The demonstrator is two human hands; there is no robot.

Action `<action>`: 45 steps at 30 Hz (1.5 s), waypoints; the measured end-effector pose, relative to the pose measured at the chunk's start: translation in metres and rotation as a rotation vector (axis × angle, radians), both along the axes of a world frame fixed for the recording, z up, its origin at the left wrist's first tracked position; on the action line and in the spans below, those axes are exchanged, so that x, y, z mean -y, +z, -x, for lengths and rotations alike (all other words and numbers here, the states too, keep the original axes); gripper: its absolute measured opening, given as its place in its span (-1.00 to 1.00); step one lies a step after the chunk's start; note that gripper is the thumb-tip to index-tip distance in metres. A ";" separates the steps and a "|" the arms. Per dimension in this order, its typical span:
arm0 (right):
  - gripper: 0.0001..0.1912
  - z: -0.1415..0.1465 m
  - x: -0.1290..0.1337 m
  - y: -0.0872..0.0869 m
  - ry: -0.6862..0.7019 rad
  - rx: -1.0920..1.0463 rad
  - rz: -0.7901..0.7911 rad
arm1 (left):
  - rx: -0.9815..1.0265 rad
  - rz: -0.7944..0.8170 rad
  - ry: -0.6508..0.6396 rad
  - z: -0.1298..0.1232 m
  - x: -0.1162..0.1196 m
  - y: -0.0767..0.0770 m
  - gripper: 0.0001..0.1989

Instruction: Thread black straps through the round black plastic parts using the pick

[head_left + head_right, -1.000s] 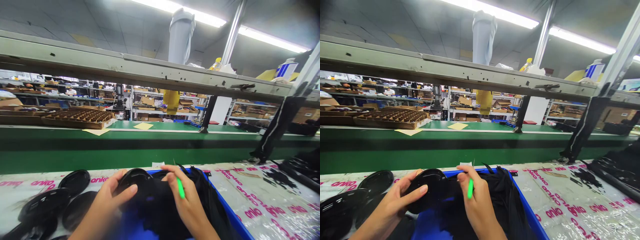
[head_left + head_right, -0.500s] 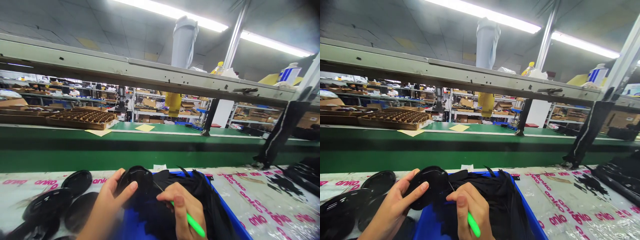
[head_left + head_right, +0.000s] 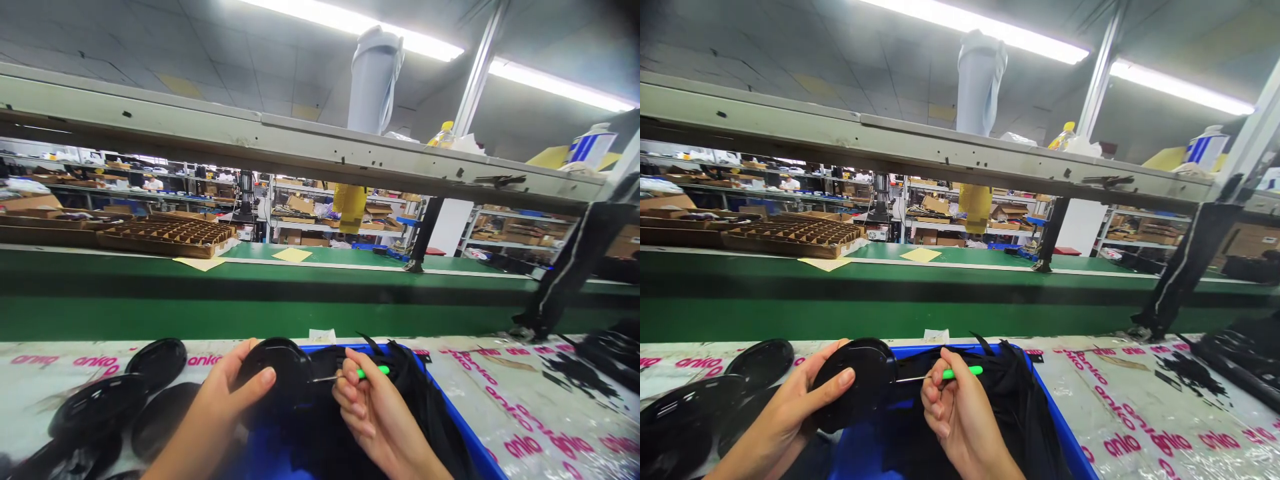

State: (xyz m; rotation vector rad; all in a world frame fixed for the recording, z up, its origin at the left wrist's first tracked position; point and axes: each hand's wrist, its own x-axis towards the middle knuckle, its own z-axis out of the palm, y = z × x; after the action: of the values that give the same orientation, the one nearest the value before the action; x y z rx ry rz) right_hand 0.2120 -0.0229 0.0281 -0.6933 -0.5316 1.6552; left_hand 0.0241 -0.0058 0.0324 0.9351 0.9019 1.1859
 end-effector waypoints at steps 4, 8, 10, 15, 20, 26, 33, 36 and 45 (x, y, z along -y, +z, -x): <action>-0.59 0.003 0.001 -0.004 -0.058 0.004 -0.023 | -0.105 -0.064 0.032 0.002 -0.005 -0.003 -0.45; -0.60 0.005 0.001 -0.008 -0.087 0.034 -0.031 | -0.145 -0.101 -0.069 0.003 -0.009 -0.004 -0.49; -0.60 0.005 -0.001 -0.009 -0.046 0.007 -0.007 | -0.140 -0.099 -0.103 0.003 -0.010 -0.005 -0.51; -0.62 0.004 0.000 -0.009 0.038 -0.082 0.021 | -0.094 -0.074 -0.102 0.004 -0.005 -0.005 -0.54; -0.58 0.007 0.003 -0.007 0.072 -0.152 0.034 | 0.069 -0.006 -0.172 0.001 0.001 0.001 -0.63; -0.60 0.013 0.001 -0.008 -0.072 -0.115 -0.036 | 0.086 -0.024 -0.099 -0.004 -0.001 -0.003 -0.70; -0.57 0.011 0.006 -0.007 -0.172 0.081 -0.077 | 0.066 0.032 -0.128 -0.003 -0.003 0.002 -0.60; -0.53 0.012 0.005 -0.009 -0.218 0.166 -0.116 | 0.066 0.049 -0.140 -0.001 -0.002 0.004 -0.61; -0.47 0.012 0.003 -0.016 -0.319 0.337 -0.241 | 0.105 0.016 -0.126 -0.003 -0.001 0.003 -0.63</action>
State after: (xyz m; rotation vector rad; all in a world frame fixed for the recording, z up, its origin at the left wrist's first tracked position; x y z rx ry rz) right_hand 0.1997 -0.0263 0.0117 -0.8343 -0.8019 1.1605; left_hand 0.0272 -0.0045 0.0350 0.8955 0.7568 1.1076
